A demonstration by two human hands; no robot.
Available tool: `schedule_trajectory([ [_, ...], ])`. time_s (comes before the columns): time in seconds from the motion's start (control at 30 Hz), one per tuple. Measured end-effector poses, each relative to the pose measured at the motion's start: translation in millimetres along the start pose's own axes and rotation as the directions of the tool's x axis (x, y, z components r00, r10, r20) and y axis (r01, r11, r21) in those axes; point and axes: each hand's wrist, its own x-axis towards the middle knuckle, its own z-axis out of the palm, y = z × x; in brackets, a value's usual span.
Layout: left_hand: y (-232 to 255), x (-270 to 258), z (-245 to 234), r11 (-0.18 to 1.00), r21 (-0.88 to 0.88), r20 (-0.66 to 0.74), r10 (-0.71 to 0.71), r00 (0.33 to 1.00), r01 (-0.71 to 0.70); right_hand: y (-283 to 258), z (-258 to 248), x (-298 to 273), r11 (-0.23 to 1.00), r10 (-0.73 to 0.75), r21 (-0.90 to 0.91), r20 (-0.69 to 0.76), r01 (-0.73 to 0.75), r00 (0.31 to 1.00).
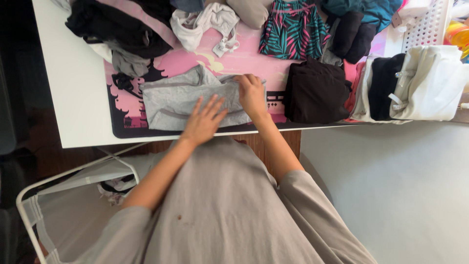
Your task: The person takes clothing items from a basket and folds them on a desk, including underwear and a pair of pants, before setting them into stacks.
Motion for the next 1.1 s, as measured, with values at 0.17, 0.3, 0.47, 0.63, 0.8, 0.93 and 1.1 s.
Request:
schedule_trajectory([
  [0.17, -2, 19, 18, 0.977, -0.163, 0.037, -0.131, 0.991, 0.135, 0, 25, 38, 0.977, 0.152, -0.191, 0.302, -0.096, 0.941],
  [0.3, -5, 20, 19, 0.979, -0.137, 0.091, -0.138, 0.986, 0.150, -14, 15, 44, 0.967, 0.214, -0.237, 0.575, -0.090, 0.790],
  [0.47, -6, 20, 18, 0.980, -0.126, 0.091, -0.141, 0.986, 0.152, -25, 14, 40, 0.997, 0.080, -0.033, 0.494, -0.074, 0.866],
  [0.63, -6, 21, 14, 0.983, -0.124, 0.074, -0.128, 0.989, 0.136, 2, 43, 42, 0.998, 0.018, -0.058, 0.189, -0.007, 0.982],
  [0.8, -5, 23, 10, 0.979, -0.151, 0.073, -0.126, 0.989, 0.136, 22, 63, 26, 0.991, 0.130, 0.005, 0.146, -0.132, 0.981],
  [0.93, -5, 23, 11, 0.978, -0.146, 0.103, -0.133, 0.986, 0.148, -6, 69, 29, 0.985, 0.161, 0.045, 0.142, -0.169, 0.977],
  [1.1, -6, 22, 13, 0.978, -0.150, 0.083, -0.132, 0.988, 0.143, -13, 91, 31, 0.918, 0.380, 0.057, 0.152, -0.392, 0.913],
])
